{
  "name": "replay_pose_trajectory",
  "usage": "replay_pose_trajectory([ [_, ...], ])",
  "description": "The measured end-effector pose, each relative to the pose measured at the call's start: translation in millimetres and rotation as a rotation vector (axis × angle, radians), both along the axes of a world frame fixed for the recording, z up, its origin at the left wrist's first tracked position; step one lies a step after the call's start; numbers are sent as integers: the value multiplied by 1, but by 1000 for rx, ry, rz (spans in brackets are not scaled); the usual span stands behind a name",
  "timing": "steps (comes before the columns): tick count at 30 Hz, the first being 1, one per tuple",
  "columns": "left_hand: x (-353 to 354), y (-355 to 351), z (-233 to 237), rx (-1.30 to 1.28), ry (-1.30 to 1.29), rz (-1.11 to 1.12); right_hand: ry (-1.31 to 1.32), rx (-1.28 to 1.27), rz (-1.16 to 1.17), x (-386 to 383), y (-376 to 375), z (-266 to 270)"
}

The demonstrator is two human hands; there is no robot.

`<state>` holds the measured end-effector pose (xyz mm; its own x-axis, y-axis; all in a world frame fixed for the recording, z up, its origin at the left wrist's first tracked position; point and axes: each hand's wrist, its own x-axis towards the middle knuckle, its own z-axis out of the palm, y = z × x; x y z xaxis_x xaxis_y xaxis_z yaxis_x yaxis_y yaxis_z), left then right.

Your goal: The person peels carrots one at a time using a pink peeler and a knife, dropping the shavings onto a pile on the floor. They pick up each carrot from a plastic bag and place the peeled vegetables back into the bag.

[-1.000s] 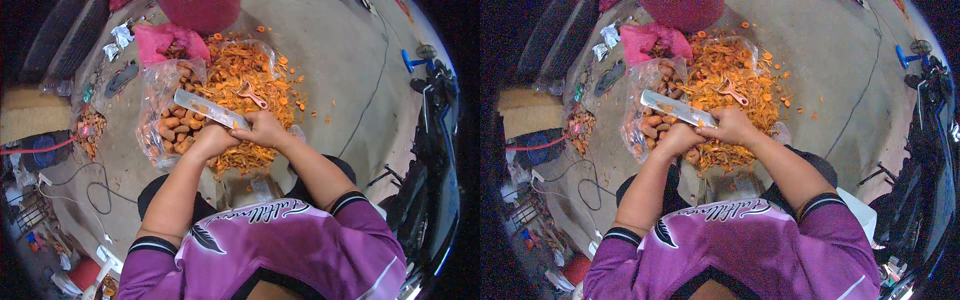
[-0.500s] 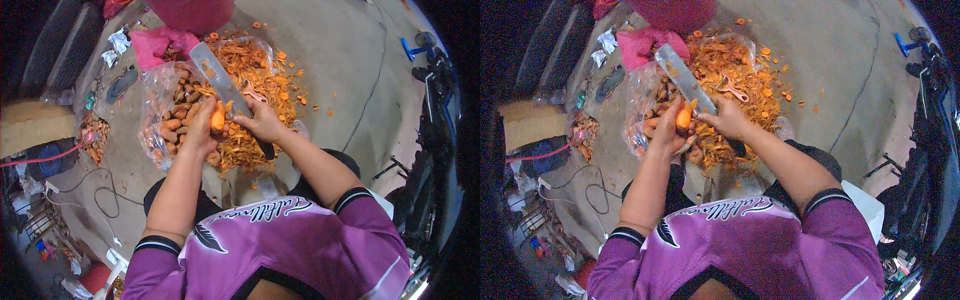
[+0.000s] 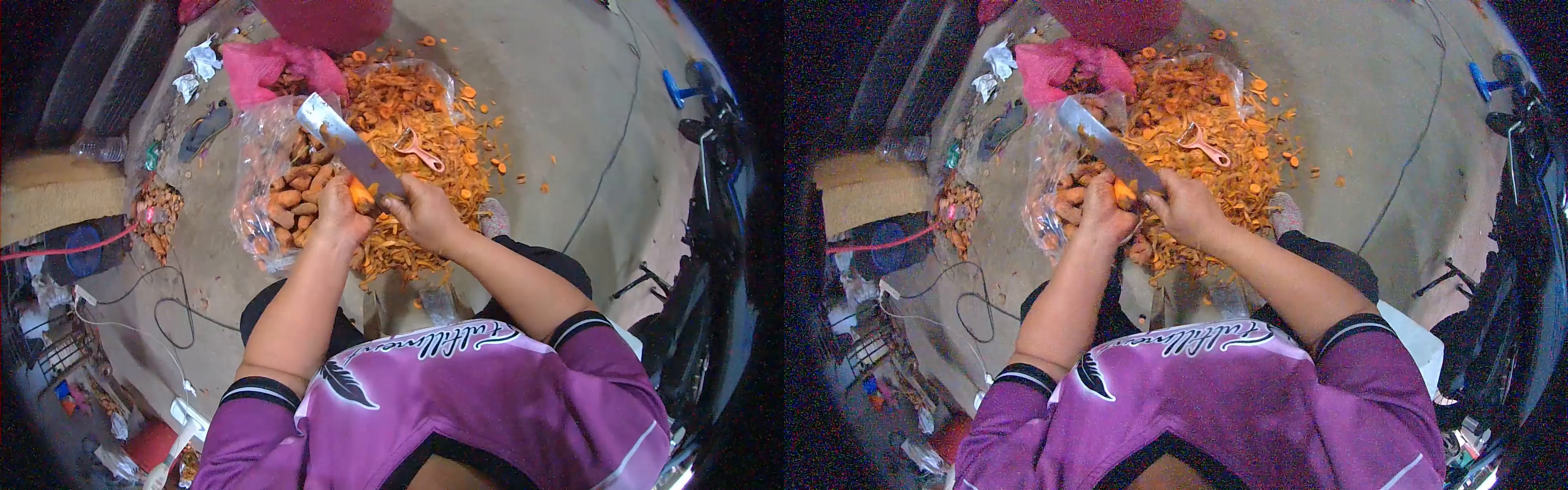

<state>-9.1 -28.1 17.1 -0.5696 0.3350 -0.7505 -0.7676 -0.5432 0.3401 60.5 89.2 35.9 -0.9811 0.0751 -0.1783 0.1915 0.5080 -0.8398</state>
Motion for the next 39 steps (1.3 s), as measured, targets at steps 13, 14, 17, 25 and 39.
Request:
replay_pose_trajectory([
  [13, 4, 8, 13, -216, 34, 190, -127, 99, 46, 11, -26, -12],
  [14, 3, 8, 11, -214, 29, 179, -160, 111, 74, 12, -27, -15],
  [17, 1, 2, 3, -169, 16, 161, -42, 18, 102, 5, -23, -30],
  [25, -12, -24, 3, 32, 6, -48, -279, -204, -144, -10, 29, -39],
  [39, -247, 28, 238, 56, 1060, -204, -288, 187, -90, -16, 40, -12],
])
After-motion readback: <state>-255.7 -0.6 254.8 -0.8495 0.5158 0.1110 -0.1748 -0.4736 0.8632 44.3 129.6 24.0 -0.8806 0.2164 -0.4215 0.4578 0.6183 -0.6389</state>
